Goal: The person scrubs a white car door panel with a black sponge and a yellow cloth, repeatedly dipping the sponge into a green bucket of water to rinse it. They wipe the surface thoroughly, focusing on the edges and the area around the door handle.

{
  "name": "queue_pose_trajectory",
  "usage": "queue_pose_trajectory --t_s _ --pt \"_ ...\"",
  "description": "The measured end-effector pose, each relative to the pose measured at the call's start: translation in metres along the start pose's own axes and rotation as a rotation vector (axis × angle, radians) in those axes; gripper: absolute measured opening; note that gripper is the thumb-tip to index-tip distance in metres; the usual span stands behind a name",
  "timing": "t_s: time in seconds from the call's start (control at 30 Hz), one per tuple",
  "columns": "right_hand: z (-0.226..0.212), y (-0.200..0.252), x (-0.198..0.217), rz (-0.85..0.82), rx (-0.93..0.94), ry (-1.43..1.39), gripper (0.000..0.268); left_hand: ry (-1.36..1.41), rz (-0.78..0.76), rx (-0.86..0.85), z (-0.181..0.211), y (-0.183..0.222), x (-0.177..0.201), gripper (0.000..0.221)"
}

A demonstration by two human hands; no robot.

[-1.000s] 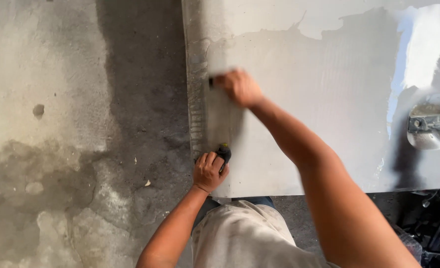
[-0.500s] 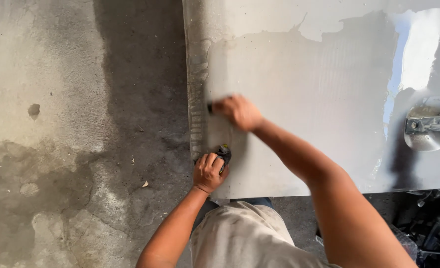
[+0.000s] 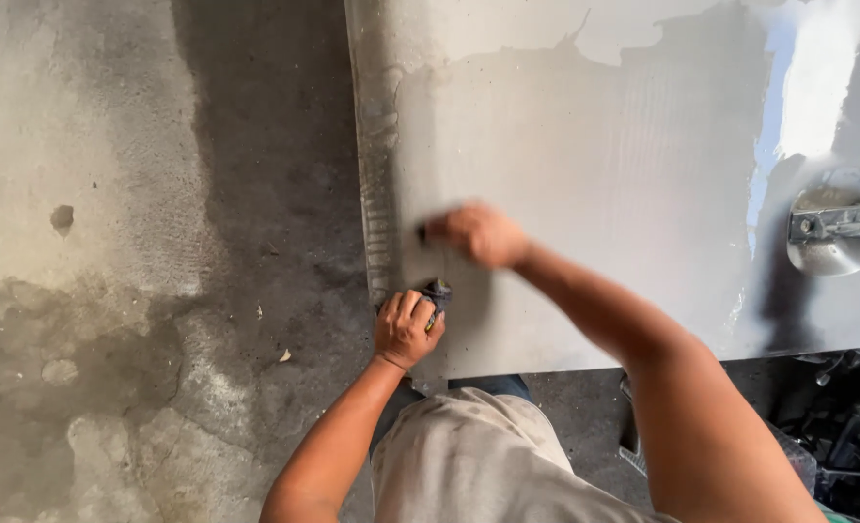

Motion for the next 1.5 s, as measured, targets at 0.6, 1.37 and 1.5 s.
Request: queue_pose_trajectory --t_s 0.6,1.37,1.5 --pt "-0.089 0.125 -0.011 0.026 -0.446 0.087 0.044 -0.142 -0.004 0.089 -0.117 -0.230 -0.034 0.067" --pt "-0.136 0.171 -0.047 0.521 -0.942 0.196 0.038 -0.074 -0.281 -0.287 0.071 0.053 -0.009 0.037" --pt "-0.189 0.190 -0.068 0.489 -0.977 0.190 0.044 -0.023 -0.358 -0.309 0.060 0.074 0.004 0.040"
Point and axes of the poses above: each hand's wrist, its own y-axis away from the middle knuckle, its own x-axis out of the back of the hand, z = x × y, the point moved 4 cm from there along -y, towards the middle knuckle, and after that the axes turned 11 degrees about -x, right-handed, at the moved point
